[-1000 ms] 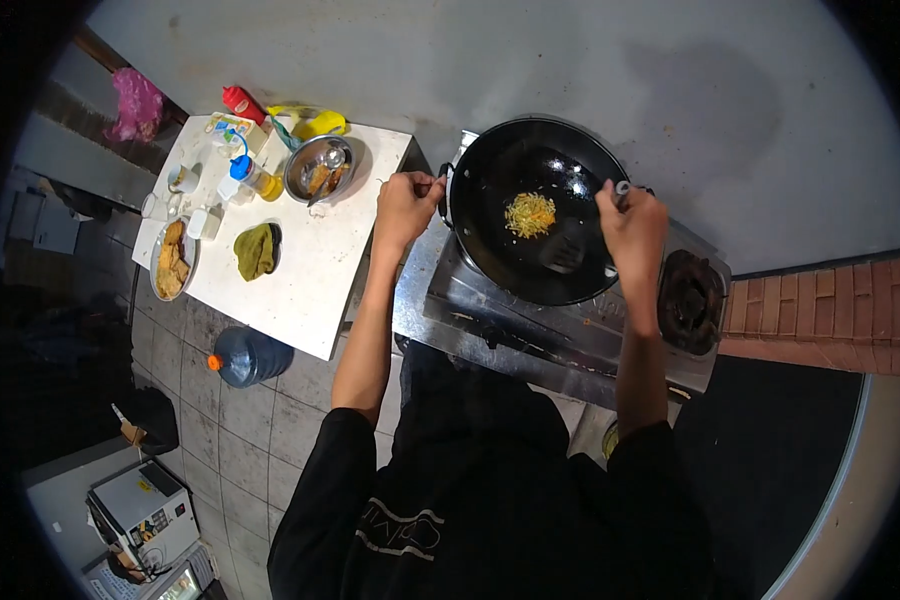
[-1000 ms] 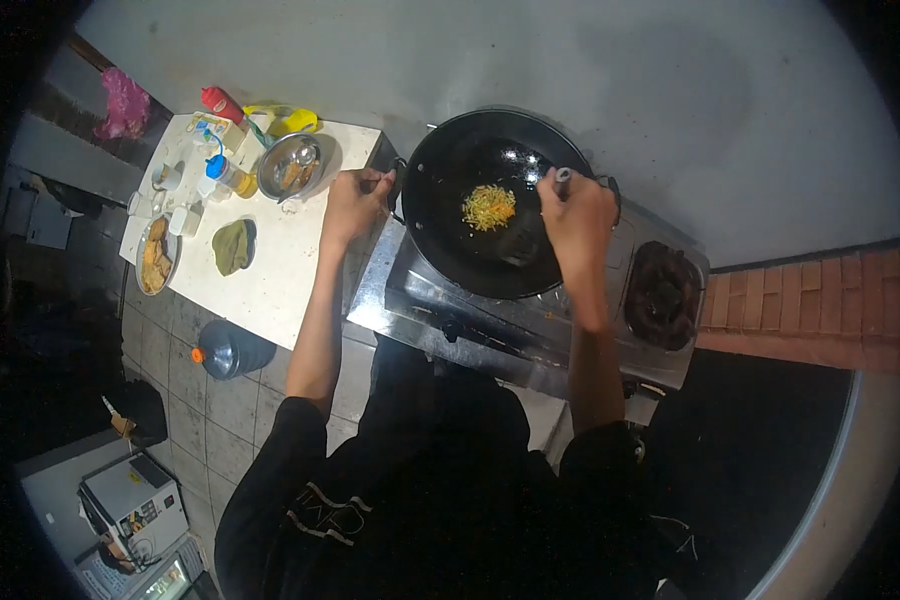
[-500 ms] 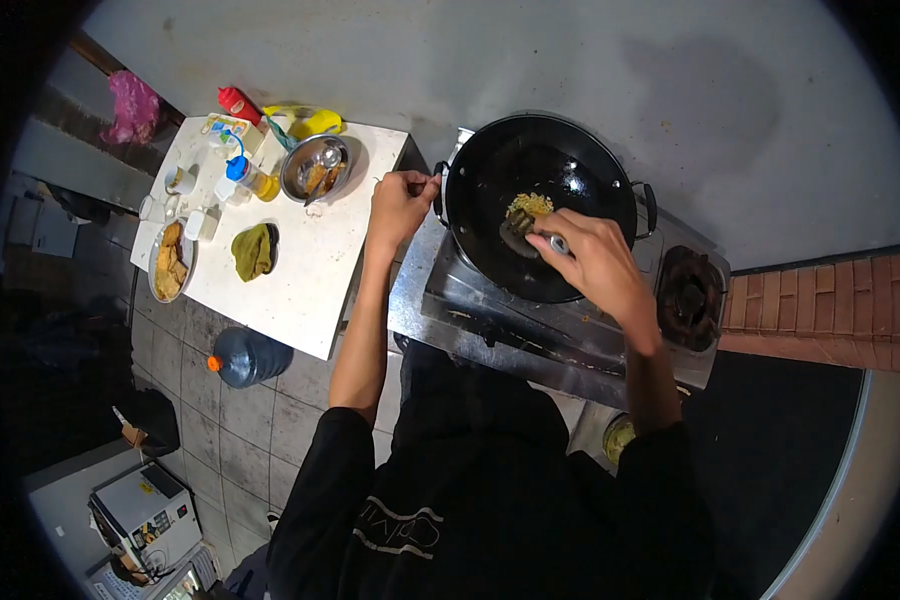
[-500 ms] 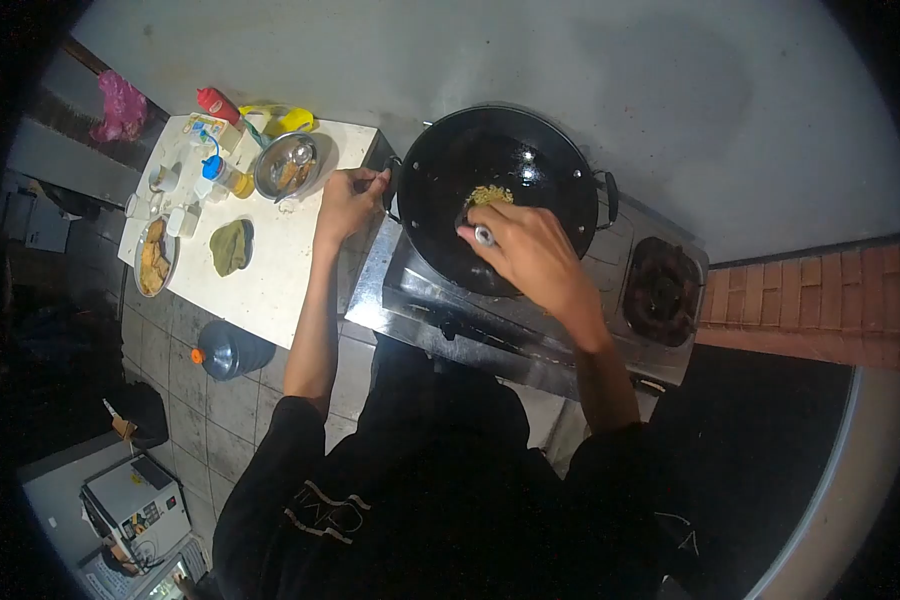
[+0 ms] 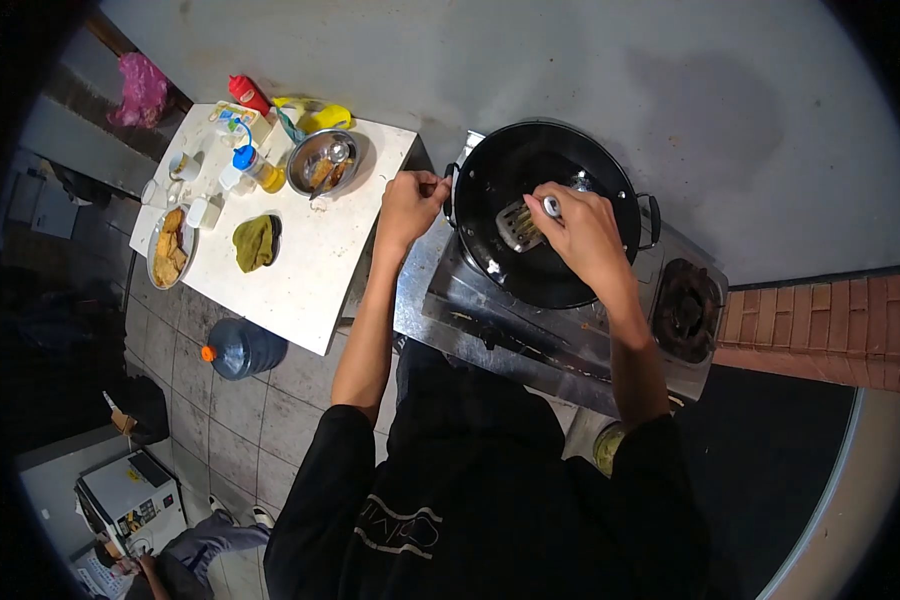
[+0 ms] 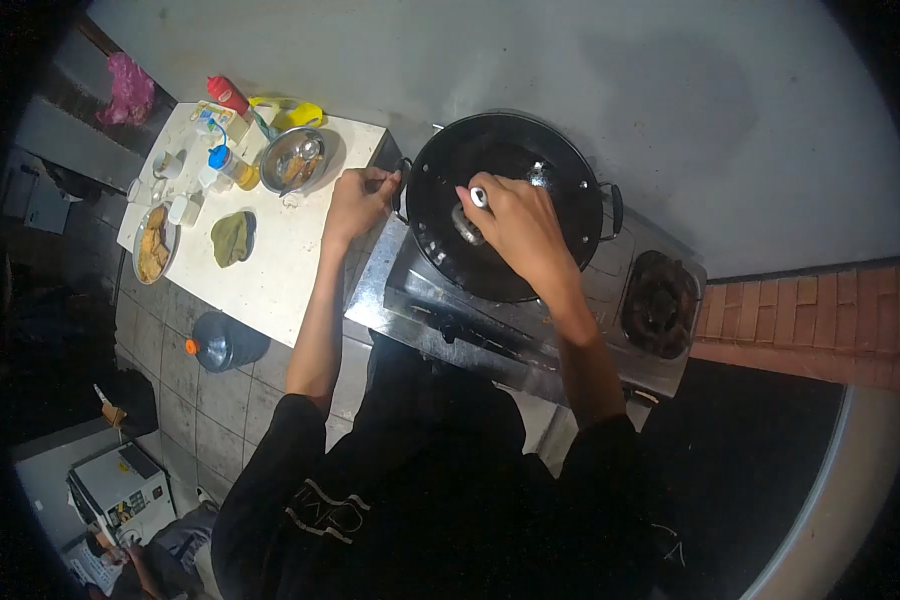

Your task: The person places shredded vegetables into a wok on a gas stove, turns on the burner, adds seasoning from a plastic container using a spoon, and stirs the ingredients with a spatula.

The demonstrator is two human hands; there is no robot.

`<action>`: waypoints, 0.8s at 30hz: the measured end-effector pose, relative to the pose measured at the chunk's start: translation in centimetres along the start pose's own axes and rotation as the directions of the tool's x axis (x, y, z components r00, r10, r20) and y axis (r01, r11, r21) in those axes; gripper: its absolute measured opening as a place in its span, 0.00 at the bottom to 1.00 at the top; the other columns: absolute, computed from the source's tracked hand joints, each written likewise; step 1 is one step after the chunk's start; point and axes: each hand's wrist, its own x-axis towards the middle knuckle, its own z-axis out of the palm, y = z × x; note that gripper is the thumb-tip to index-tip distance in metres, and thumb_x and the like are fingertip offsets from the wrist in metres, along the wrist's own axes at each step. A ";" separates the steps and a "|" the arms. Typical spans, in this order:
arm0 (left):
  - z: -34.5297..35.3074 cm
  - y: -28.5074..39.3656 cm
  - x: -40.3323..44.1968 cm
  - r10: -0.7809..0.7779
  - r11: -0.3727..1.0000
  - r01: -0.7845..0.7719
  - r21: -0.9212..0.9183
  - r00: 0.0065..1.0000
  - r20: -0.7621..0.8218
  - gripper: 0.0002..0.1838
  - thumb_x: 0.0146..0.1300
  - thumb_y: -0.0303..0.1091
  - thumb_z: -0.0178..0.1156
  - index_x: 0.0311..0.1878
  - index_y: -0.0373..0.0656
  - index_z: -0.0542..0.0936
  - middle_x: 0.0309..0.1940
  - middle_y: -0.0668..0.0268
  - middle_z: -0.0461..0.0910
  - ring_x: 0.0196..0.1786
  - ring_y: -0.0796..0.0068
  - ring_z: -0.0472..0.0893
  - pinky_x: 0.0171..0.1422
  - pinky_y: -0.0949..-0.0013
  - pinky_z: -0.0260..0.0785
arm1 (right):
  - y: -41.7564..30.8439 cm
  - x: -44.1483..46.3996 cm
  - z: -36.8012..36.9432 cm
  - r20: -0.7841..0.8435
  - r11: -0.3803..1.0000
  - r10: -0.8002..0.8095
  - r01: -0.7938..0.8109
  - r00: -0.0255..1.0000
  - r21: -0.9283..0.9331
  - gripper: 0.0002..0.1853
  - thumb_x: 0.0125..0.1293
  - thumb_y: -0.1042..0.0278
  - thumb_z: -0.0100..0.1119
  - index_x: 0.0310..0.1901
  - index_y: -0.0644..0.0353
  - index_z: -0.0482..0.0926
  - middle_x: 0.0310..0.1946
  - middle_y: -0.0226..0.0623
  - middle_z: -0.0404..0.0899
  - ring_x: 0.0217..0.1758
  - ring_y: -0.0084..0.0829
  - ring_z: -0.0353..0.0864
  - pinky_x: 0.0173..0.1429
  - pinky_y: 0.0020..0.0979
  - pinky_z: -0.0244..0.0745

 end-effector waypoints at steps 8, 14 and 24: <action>0.0 0.1 -0.2 0.037 0.999 -0.037 -0.003 0.999 -0.030 0.15 0.57 0.39 0.64 0.30 0.32 0.81 0.19 0.53 0.79 0.25 0.63 0.80 0.33 0.65 0.70 | 1.0 2.3 -0.8 -0.144 0.987 0.095 -0.112 0.985 -0.113 0.16 0.64 0.62 0.57 0.26 0.68 0.77 0.18 0.50 0.75 0.25 0.51 0.76 0.33 0.43 0.71; -0.2 0.9 -0.2 0.019 0.998 -0.019 0.063 1.000 -0.012 0.15 0.57 0.39 0.64 0.30 0.33 0.82 0.21 0.53 0.80 0.26 0.60 0.81 0.34 0.64 0.71 | 3.8 2.4 0.0 -0.194 0.981 0.096 -0.126 0.976 -0.147 0.17 0.64 0.61 0.57 0.23 0.67 0.75 0.15 0.49 0.72 0.22 0.53 0.73 0.31 0.44 0.68; -0.1 0.8 0.0 0.018 0.994 -0.020 0.110 1.000 0.018 0.15 0.59 0.39 0.63 0.34 0.32 0.83 0.16 0.58 0.79 0.21 0.69 0.80 0.30 0.67 0.69 | 2.9 2.8 0.5 -0.329 0.972 0.219 -0.235 0.919 -0.010 0.18 0.63 0.65 0.57 0.19 0.68 0.72 0.13 0.49 0.68 0.19 0.54 0.68 0.26 0.41 0.63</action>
